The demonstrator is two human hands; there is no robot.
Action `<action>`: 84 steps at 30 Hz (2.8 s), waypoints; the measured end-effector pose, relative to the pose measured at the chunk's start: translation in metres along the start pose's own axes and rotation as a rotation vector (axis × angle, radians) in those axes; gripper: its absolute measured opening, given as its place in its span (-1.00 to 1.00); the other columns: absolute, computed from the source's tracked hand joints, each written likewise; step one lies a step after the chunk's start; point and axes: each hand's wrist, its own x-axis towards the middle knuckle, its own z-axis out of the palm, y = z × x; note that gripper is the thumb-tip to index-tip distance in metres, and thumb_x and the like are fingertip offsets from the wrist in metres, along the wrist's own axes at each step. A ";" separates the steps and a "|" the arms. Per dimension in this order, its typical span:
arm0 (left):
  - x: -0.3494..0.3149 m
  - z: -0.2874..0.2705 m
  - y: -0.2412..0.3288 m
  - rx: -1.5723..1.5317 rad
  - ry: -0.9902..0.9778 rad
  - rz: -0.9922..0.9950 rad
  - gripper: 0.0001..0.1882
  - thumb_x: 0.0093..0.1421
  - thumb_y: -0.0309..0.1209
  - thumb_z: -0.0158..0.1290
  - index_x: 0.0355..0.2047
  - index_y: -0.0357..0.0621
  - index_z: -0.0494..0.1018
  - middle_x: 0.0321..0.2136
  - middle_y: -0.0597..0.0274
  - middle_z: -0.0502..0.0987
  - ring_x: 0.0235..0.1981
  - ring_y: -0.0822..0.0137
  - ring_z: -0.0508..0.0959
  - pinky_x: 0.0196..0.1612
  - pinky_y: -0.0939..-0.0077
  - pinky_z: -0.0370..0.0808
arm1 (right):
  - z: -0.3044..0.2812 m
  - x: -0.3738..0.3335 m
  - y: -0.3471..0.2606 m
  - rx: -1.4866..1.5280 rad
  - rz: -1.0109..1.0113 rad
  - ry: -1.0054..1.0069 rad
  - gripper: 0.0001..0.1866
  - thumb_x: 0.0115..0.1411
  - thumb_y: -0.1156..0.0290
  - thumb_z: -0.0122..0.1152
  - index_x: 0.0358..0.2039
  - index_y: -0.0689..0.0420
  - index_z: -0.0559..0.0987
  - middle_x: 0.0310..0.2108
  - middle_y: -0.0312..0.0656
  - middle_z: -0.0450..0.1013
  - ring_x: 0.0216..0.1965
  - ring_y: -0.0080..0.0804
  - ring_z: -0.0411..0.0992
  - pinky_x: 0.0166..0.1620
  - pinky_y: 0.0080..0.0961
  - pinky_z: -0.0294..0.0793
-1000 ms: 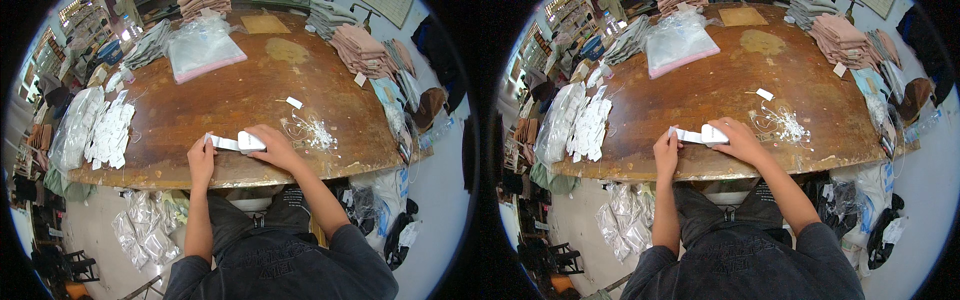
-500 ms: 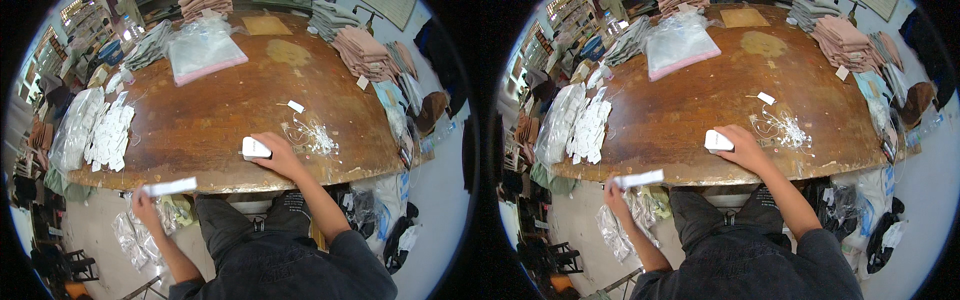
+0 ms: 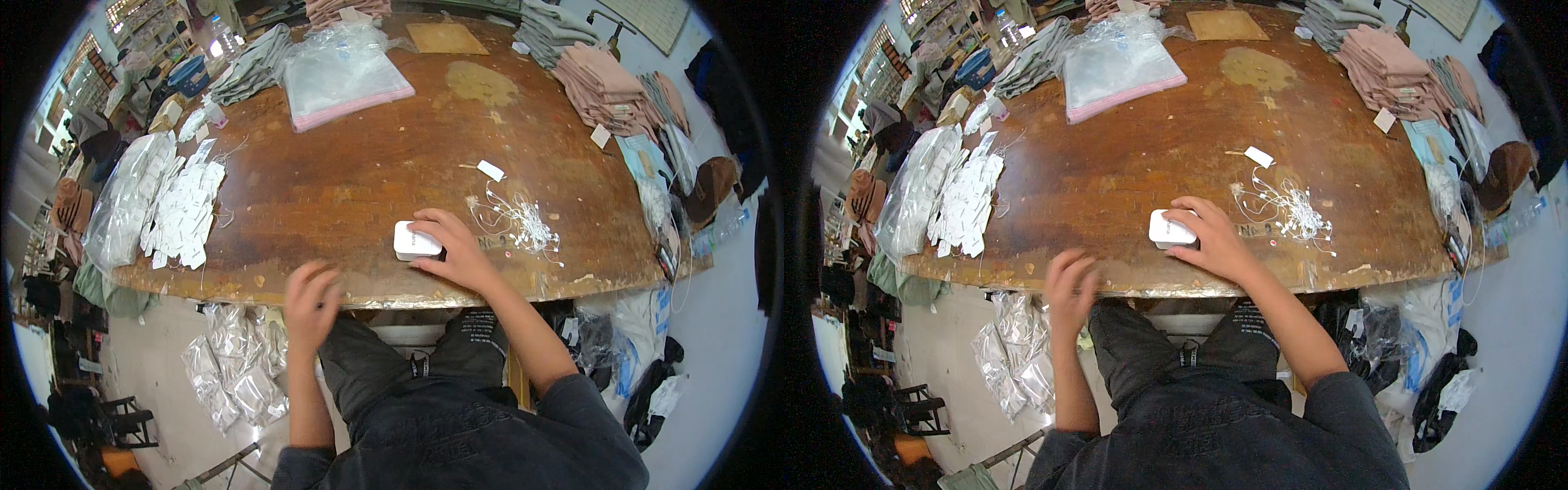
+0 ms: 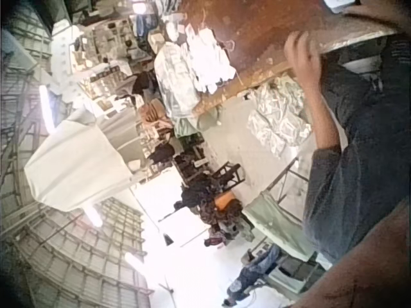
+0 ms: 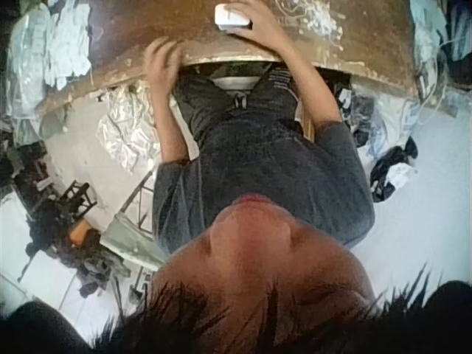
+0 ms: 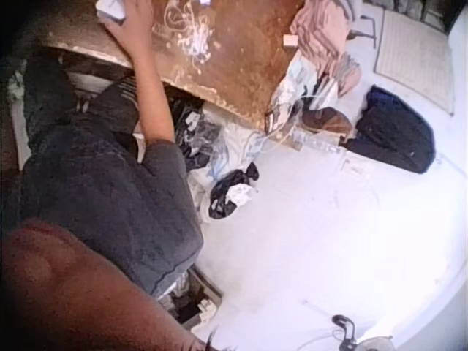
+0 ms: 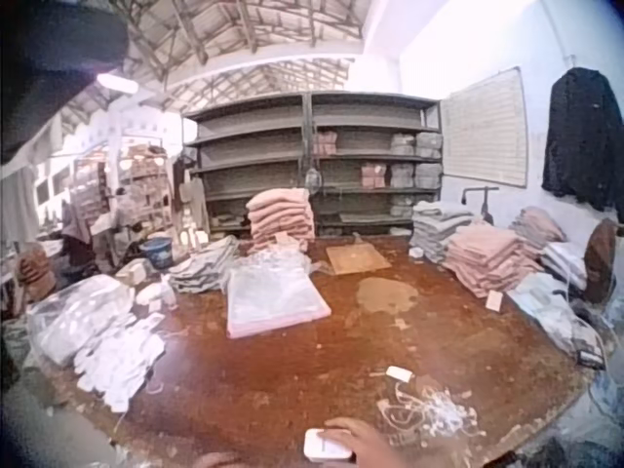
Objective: The person sits at a cluttered work table and repeatedly picks up small white tags and thin strings. They thread the strings through the tags and place the assembled units into a growing pile on the table.
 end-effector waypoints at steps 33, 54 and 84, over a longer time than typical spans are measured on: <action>0.093 0.058 0.028 -0.409 -0.409 0.186 -0.36 -0.17 -0.47 0.31 0.01 -0.13 0.41 -0.01 0.08 0.48 0.00 0.01 0.52 0.03 0.27 0.51 | -0.021 0.018 -0.007 -0.171 -0.263 0.007 -0.27 -0.18 0.19 0.53 0.02 0.09 0.43 0.01 -0.10 0.39 0.09 -0.06 0.34 0.12 -0.13 0.30; 0.098 0.035 0.027 -0.456 -0.448 0.173 -0.47 -0.17 -0.42 0.34 -0.11 -0.20 0.51 -0.15 0.07 0.59 -0.11 0.12 0.61 -0.02 0.36 0.51 | -0.023 0.015 -0.011 0.300 -0.056 -0.134 -0.34 -0.13 0.25 0.53 -0.02 0.20 0.46 -0.05 -0.03 0.44 0.01 -0.07 0.43 0.06 -0.29 0.42; 0.096 0.034 0.014 -0.668 -0.407 -0.093 -0.42 -0.21 -0.36 0.38 -0.11 -0.22 0.51 -0.20 0.07 0.61 -0.16 0.18 0.62 -0.03 0.41 0.50 | -0.003 -0.023 0.003 0.408 0.142 0.129 -0.50 -0.01 0.49 0.48 -0.06 0.16 0.47 -0.16 -0.18 0.52 -0.13 -0.42 0.50 -0.08 -0.44 0.50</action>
